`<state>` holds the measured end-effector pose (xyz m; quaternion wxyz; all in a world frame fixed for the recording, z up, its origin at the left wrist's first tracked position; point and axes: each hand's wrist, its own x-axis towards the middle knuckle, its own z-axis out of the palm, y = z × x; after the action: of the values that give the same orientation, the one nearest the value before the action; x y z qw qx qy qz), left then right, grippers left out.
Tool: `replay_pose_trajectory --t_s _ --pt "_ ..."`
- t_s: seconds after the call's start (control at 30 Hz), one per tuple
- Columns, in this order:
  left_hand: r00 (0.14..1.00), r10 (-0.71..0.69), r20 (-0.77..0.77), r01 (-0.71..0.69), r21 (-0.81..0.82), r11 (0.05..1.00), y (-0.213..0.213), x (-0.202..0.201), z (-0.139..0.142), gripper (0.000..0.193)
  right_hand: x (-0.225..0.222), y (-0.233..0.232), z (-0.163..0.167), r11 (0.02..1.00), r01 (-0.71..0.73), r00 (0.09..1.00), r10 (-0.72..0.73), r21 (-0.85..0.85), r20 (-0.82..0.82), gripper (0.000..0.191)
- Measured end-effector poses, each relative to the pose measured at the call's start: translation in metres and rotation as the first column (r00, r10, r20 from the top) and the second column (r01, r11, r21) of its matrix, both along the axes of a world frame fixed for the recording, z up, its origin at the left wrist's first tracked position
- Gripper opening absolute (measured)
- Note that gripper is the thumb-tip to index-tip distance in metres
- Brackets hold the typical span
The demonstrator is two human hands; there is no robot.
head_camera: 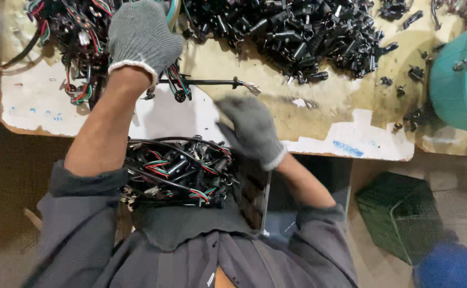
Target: The person sits at a workshop table covered with piles of wire harnesses and black connectors. Wearing gloves, they pick up wires one at a time, use a small handheld stripping tool to strip insulation from the wire ends, and place the processed wires aside while sorting through the harness pile.
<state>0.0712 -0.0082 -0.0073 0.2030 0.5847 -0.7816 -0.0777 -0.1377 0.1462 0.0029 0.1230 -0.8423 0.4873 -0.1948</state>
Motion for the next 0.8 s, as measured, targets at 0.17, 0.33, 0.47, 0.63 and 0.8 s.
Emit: replay_pose_trajectory --t_s 0.17,0.33,0.47,0.63,0.8 --pt "0.994 0.105 0.027 -0.108 0.146 0.983 -0.003 -0.014 0.008 0.021 0.035 -0.076 -0.043 0.927 -0.107 0.915 -0.049 0.359 0.401 0.074" --pt "0.997 0.021 -0.073 -0.005 0.212 0.977 -0.002 -0.014 0.014 0.029 0.061 -0.092 -0.031 0.812 0.003 0.426 -0.529 0.584 0.734 0.034" --pt "0.995 0.039 -0.093 -0.019 0.215 0.976 0.013 -0.010 0.024 0.024 0.054 -0.104 -0.003 0.824 0.124 0.265 -0.564 0.553 0.782 0.029" --pt "0.996 -0.002 0.084 -0.019 0.253 0.967 0.045 -0.026 0.022 0.021 0.052 -0.134 0.005 0.906 0.421 0.618 -0.314 0.034 0.721 0.026" --pt "0.998 -0.030 0.051 0.011 0.346 0.938 0.020 -0.038 0.015 0.032 0.059 -0.159 0.015 0.963 0.267 0.761 -0.230 0.030 0.607 0.023"
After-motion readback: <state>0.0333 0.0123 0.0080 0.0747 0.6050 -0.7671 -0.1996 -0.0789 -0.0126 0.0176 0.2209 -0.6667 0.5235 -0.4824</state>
